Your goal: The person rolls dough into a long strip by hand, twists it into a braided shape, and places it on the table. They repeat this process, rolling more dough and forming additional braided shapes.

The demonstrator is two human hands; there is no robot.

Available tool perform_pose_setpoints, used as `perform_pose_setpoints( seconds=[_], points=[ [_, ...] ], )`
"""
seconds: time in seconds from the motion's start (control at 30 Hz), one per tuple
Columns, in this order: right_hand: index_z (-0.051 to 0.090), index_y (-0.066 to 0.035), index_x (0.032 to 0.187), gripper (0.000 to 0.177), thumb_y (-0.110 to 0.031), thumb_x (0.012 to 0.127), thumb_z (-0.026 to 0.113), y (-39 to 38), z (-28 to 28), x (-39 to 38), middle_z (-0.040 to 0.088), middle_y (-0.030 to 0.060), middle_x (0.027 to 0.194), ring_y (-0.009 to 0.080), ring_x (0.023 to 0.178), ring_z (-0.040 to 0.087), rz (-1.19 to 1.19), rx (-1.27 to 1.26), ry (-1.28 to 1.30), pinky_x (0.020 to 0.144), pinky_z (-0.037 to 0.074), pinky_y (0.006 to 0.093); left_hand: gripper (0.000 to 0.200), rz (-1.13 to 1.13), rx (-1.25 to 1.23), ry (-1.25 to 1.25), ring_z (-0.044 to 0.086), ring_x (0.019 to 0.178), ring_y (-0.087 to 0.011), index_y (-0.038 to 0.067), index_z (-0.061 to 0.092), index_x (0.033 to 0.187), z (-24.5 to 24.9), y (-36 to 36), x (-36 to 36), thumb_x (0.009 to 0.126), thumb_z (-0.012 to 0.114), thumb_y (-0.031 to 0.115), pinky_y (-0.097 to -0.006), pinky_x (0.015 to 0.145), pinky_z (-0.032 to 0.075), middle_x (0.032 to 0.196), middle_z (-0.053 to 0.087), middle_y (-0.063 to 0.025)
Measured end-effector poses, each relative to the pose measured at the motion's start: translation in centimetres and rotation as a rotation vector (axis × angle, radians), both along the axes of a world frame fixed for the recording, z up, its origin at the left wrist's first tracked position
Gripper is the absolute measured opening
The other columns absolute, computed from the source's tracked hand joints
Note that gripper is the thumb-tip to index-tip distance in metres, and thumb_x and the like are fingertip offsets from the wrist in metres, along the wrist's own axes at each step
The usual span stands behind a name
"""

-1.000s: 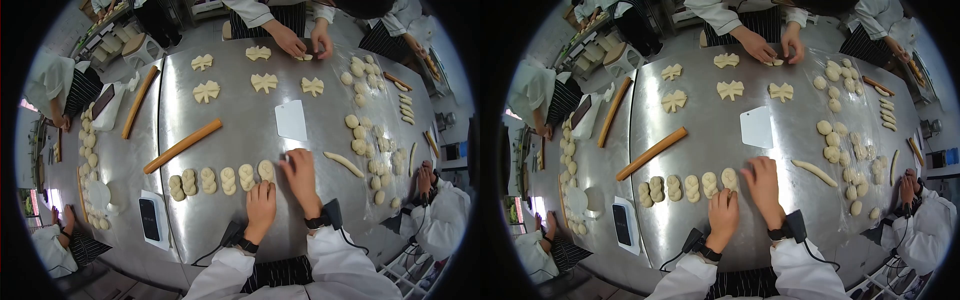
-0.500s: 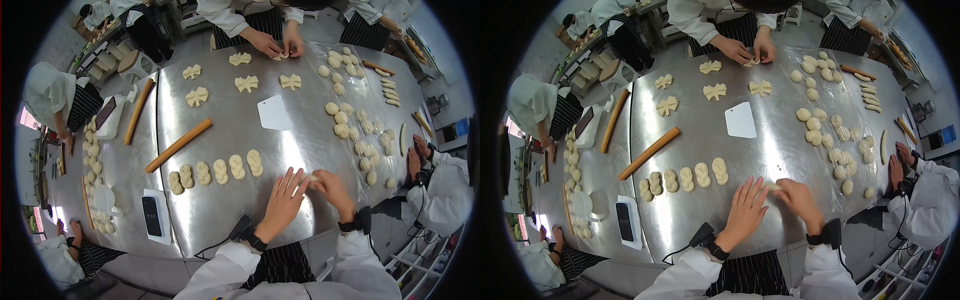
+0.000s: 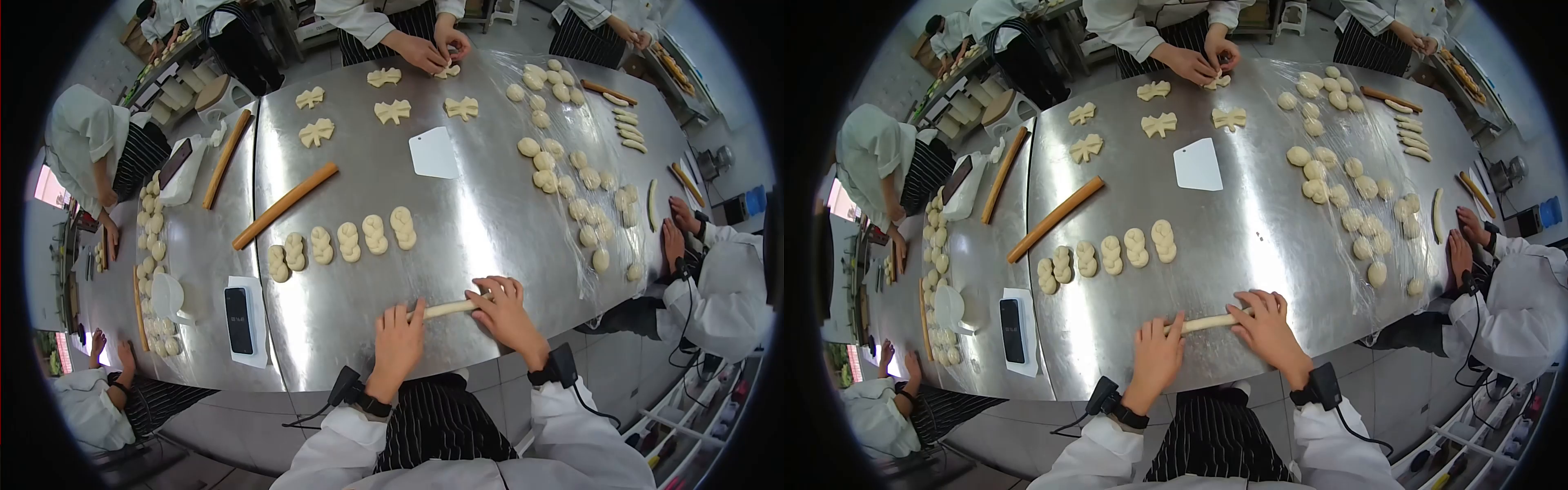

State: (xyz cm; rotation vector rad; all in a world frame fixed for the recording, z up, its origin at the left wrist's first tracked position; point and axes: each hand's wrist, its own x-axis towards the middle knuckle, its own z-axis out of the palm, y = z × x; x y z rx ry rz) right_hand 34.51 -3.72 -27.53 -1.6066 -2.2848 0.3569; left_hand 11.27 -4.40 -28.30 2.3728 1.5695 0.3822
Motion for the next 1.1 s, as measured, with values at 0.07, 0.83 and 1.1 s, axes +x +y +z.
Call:
perform_pose_setpoints(
  seconds=[0.07, 0.83, 1.1],
  points=[
    [0.062, -0.006, 0.114, 0.028, -0.016, 0.089, 0.059, -0.2, 0.5, -0.7, 0.06, 0.0111, 0.113, 0.0287, 0.12, 0.049, -0.146, 0.092, 0.011, 0.106, 0.028, 0.0452, 0.037, 0.038, 0.08, -0.078, 0.052, 0.1, -0.0317, 0.005, 0.056, 0.124, 0.0, 0.7, 0.8, 0.087, 0.054, 0.011, -0.045, 0.089, 0.039, 0.111, 0.055, -0.0141],
    [0.04, -0.001, 0.142, 0.07, -0.041, 0.088, 0.059, -1.1, -3.9, -1.8, 0.024, 0.0245, 0.153, 0.0448, 0.142, 0.018, -0.614, -0.125, -0.206, 0.109, 0.01, 0.066, 0.069, 0.388, -0.088, 0.105, 0.02, 0.144, -0.0375, -0.007, 0.031, 0.143, -2.5, 0.1, 0.1, 0.088, 0.054, 0.027, -0.0582, 0.114, 0.009, 0.152, 0.029, -0.0229],
    [0.036, -0.003, 0.145, 0.067, -0.043, 0.093, 0.052, -3.7, -5.8, 2.2, 0.026, 0.0199, 0.154, 0.043, 0.142, 0.018, -0.775, -0.079, -0.282, 0.111, 0.01, 0.061, 0.07, 0.549, -0.123, 0.181, 0.013, 0.145, -0.0399, -0.006, 0.023, 0.147, -3.6, -2.3, -1.6, 0.091, 0.049, 0.028, -0.061, 0.113, 0.004, 0.154, 0.022, -0.0225]
  ],
)
